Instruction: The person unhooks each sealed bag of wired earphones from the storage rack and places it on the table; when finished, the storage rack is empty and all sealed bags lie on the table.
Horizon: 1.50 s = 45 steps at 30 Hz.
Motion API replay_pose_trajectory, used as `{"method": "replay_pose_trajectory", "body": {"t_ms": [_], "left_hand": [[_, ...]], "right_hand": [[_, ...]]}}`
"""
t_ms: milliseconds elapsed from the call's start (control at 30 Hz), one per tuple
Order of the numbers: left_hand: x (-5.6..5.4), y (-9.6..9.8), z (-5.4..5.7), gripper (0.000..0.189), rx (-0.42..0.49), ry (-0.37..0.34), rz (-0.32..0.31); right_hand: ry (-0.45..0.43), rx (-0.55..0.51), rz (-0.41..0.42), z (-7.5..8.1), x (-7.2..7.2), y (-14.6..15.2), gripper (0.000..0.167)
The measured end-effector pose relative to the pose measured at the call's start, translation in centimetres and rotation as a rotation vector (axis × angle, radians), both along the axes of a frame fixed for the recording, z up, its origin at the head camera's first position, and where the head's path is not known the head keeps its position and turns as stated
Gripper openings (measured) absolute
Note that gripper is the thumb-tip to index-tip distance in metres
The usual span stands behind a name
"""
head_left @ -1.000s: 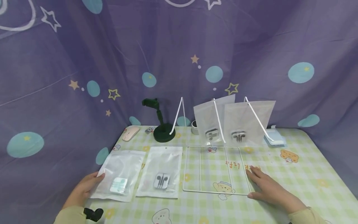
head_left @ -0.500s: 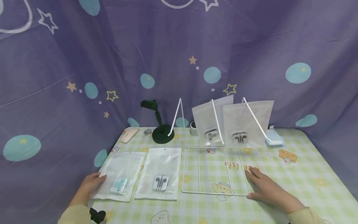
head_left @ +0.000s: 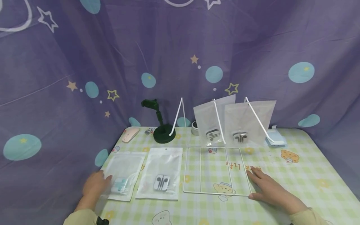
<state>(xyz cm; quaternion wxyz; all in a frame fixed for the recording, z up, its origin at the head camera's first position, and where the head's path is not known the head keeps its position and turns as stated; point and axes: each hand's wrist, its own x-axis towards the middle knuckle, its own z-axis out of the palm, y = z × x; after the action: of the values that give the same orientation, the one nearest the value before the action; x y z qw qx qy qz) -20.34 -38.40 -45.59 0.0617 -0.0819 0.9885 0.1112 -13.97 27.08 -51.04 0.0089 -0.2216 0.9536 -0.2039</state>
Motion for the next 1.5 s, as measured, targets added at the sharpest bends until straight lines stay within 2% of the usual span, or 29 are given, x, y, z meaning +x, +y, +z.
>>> {"method": "replay_pose_trajectory", "body": {"t_ms": [100, 233, 367, 500, 633, 833, 900, 1033, 1133, 1300, 1500], "left_hand": [[0.5, 2.8, 0.7, 0.062, -0.005, 0.071, -0.048], [1.0, 6.7, 1.3, 0.058, 0.061, 0.179, -0.167], [1.7, 11.0, 2.0, 0.055, 0.118, 0.234, -0.281], [2.6, 15.2, 2.5, 0.053, 0.17, 0.23, -0.38], [3.3, 18.7, 2.4, 0.053, 0.183, 0.193, -0.473], [4.3, 22.5, 1.4, 0.055, 0.229, 0.124, -0.623], [4.5, 23.7, 1.0, 0.057, 0.22, 0.108, -0.662], [4.5, 25.7, 0.1, 0.062, 0.14, 0.123, -0.714], [4.4, 26.9, -0.4, 0.065, 0.091, 0.131, -0.729], [4.1, 28.1, -1.0, 0.073, 0.042, 0.091, -0.69], [4.0, 28.4, -2.3, 0.077, 0.014, 0.052, -0.646]], "right_hand": [[-0.005, 0.0, 0.001, 0.0, -0.1, 0.0, 0.091], [-0.012, -0.001, -0.004, -0.1, -0.1, 0.1, 0.091], [-0.02, -0.01, -0.016, -0.3, -0.1, 0.1, 0.091], [-0.02, -0.014, -0.025, -0.4, 0.0, 0.1, 0.092], [-0.016, -0.015, -0.026, -0.5, 0.0, 0.1, 0.092], [-0.018, -0.019, -0.02, -0.4, 0.0, 0.2, 0.092], [-0.019, -0.018, -0.023, -0.4, 0.0, 0.2, 0.093], [-0.03, -0.024, -0.025, -0.4, 0.1, 0.2, 0.093], [-0.036, -0.024, -0.023, -0.4, 0.0, 0.2, 0.094], [-0.027, -0.025, -0.021, -0.4, 0.0, 0.1, 0.093], [-0.013, -0.022, -0.008, -0.3, 0.0, 0.1, 0.093]]}}
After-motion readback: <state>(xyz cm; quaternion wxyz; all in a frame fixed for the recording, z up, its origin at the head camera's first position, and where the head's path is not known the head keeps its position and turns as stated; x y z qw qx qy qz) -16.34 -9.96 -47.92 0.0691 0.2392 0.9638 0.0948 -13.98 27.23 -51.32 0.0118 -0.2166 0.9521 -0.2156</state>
